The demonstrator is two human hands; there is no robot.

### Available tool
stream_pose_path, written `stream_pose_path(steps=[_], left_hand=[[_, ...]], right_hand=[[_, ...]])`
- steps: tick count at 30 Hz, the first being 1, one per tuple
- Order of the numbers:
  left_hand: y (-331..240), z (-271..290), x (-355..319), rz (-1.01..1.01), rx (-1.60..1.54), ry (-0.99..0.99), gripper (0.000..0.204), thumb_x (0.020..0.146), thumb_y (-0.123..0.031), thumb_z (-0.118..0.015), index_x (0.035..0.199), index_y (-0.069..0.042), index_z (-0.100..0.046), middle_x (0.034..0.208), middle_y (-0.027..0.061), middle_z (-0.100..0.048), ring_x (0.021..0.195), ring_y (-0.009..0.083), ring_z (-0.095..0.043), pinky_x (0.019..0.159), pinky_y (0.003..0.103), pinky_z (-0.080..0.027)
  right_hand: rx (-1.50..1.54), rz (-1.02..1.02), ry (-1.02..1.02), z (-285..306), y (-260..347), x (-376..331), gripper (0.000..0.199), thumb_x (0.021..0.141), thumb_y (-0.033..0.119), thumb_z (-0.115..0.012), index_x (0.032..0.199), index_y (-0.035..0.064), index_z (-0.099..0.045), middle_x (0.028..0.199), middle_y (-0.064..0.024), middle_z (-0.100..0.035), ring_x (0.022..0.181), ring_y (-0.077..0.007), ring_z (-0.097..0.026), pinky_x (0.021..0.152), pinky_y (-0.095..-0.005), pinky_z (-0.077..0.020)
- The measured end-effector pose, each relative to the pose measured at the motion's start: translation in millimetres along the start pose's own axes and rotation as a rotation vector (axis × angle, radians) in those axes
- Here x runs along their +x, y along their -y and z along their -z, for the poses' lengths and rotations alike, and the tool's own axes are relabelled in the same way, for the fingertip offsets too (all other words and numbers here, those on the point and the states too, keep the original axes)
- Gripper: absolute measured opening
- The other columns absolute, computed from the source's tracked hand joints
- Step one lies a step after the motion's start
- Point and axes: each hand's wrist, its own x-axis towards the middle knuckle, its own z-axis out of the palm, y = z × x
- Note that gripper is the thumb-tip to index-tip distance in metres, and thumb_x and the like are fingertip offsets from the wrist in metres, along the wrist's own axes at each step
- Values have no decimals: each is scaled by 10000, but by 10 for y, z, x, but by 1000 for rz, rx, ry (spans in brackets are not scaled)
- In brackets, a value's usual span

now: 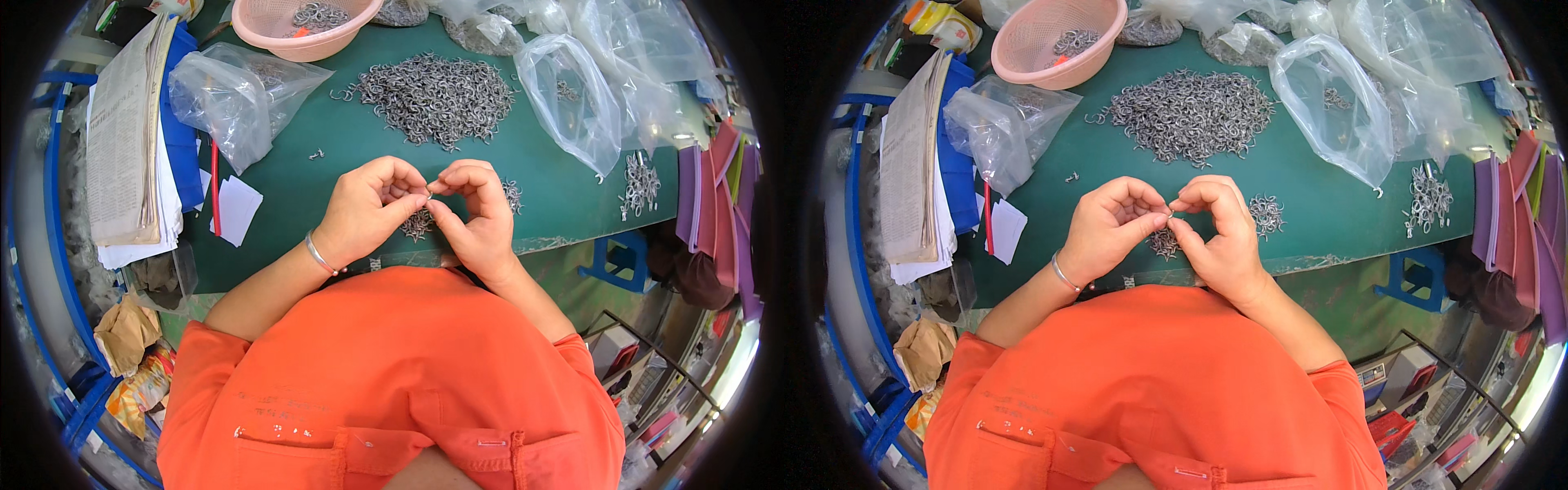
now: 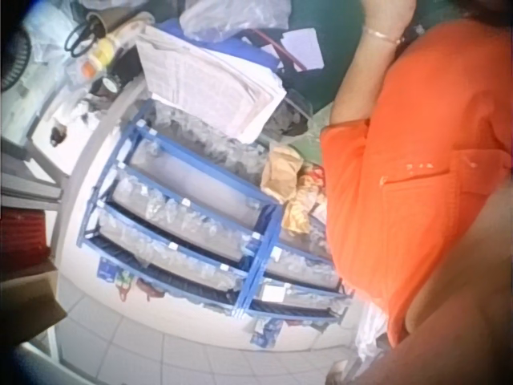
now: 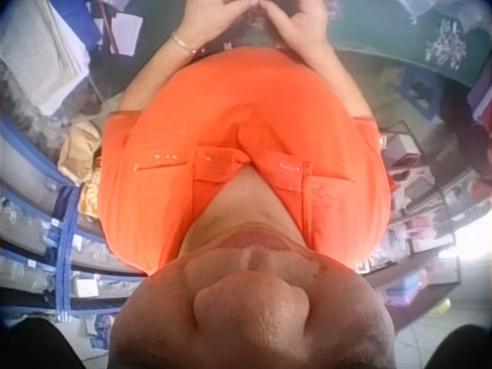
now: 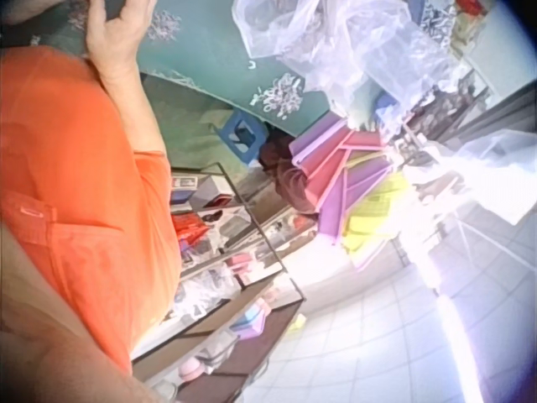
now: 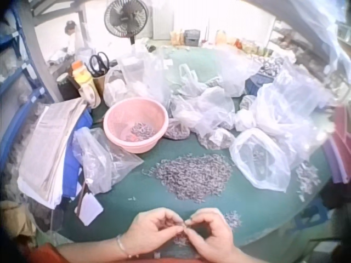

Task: The person sorts metal hooks from a pile on the workstation by hand, separating them into smaller groups and placing some into a pink container.

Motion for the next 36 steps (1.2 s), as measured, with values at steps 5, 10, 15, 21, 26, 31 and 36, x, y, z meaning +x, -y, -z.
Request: stream_pose_path(steps=[5, 10, 15, 21, 26, 31, 36], left_hand=[[-10, -87, -19, -52, 113, -39, 137, 921, 24, -693, 1041, 17, -628, 983, 65, -713, 933, 102, -688, 802, 244, -575], [-58, -64, -87, -284, 459, -59, 122, 847, 37, -726, 943, -10, -666, 940, 73, -713, 813, 133, -677, 732, 260, -550], [46, 52, -123, -498, 737, -16, 112, 800, 40, -738, 875, -22, -683, 904, 73, -699, 706, 163, -623, 634, 277, -504], [-75, 31, 13, -424, 687, -104, 105, 824, 41, -728, 904, -11, -685, 901, 62, -677, 687, 150, -606, 610, 264, -492], [-47, 70, 193, -441, 735, -138, 95, 863, 55, -686, 941, 0, -690, 922, 74, -664, 720, 161, -630, 632, 262, -504], [2, 34, 272, -488, 740, -152, 111, 863, 40, -689, 964, -5, -695, 921, 90, -661, 753, 202, -639, 651, 295, -509], [82, -60, 379, -566, 845, -174, 135, 825, 23, -725, 946, -17, -681, 882, 103, -627, 792, 260, -629, 677, 347, -507]], right_hand=[[142, -104, 24, 41, -39, -24, 332, 813, -86, -734, 1087, 32, -590, 998, -95, -660, 906, -173, -672, 798, -312, -549], [-285, 94, 2, 274, -9, 138, 177, 861, -97, -640, 998, 14, -621, 930, -122, -676, 849, -261, -680, 753, -343, -546], [-483, 151, 42, 477, -183, 318, 259, 803, -129, -567, 1008, 14, -638, 956, -152, -678, 900, -356, -653, 792, -418, -531], [-448, 190, 162, 350, -146, 393, 339, 767, -124, -563, 1066, 17, -640, 999, -159, -676, 959, -368, -639, 850, -446, -518], [-406, 193, 239, 384, -120, 429, 307, 810, -105, -567, 1080, 20, -644, 1011, -156, -685, 964, -357, -654, 852, -427, -530], [-371, 23, 90, 442, -160, 423, 203, 850, -38, -654, 1037, 42, -651, 937, -120, -691, 871, -327, -662, 787, -418, -535], [-457, 221, 257, 318, -166, 424, 199, 818, -9, -699, 995, 67, -650, 931, -80, -677, 887, -306, -639, 802, -417, -503]])
